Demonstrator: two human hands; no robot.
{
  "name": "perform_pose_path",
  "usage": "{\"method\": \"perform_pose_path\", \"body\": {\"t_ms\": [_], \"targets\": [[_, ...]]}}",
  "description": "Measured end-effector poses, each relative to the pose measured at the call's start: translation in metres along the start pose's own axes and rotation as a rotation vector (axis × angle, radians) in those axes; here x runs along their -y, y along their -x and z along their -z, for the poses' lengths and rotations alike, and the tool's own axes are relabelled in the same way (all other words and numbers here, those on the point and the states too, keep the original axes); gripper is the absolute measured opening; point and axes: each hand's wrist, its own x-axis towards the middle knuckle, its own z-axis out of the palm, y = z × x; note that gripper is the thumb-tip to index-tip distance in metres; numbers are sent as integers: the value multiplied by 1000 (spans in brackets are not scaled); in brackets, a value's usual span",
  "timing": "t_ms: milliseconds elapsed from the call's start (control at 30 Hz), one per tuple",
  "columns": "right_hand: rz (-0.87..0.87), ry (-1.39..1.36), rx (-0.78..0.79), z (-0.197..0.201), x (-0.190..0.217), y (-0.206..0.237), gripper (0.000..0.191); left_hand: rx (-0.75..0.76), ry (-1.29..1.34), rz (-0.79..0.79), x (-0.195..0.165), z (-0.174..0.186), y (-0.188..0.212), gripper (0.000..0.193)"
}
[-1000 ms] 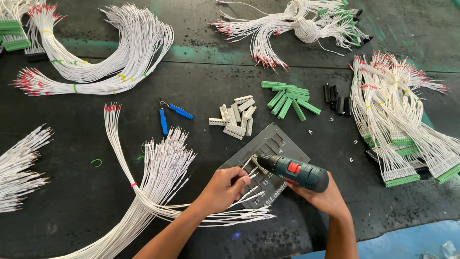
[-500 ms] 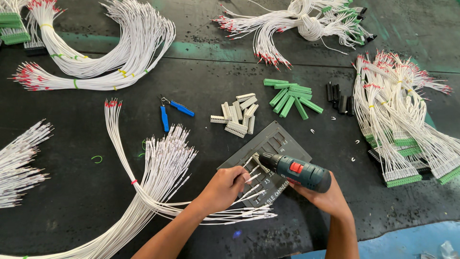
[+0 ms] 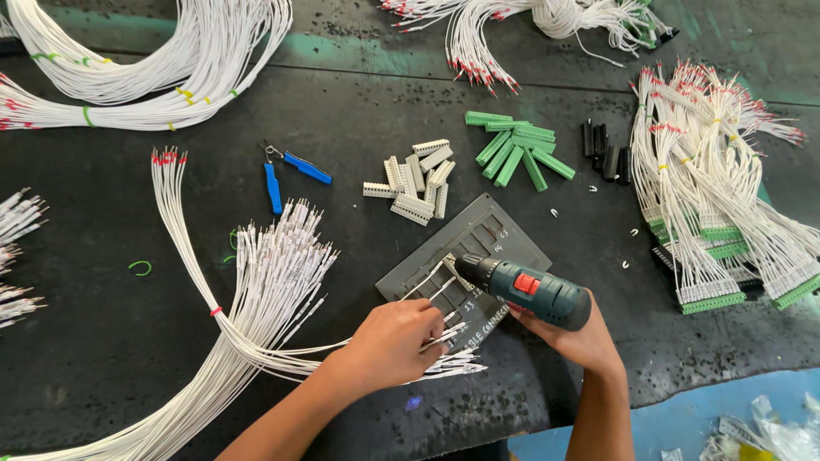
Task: The person inserts white wire leads into a terminal block held in a metal jig and uses a cordless screwdriver to tighten the block's screws, working through the connector positions one at a time. At the end they lift the finished terminal block from the jig and hold it with both hands.
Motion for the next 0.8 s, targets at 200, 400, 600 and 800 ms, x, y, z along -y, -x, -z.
{"method": "perform_pose_path", "body": {"t_ms": [200, 400, 600, 800], "targets": [[27, -25, 21, 1, 6, 0, 24, -75, -217, -129, 7, -11, 1, 12], [33, -29, 20, 1, 7, 0, 23, -130, 45, 16, 6, -7, -3, 15], [54, -5, 20, 1, 6, 0, 23, 50, 359, 271, 4, 2, -8, 20], [27, -44, 15, -1, 8, 1, 22, -73, 638, 334, 7, -4, -12, 17]]}}
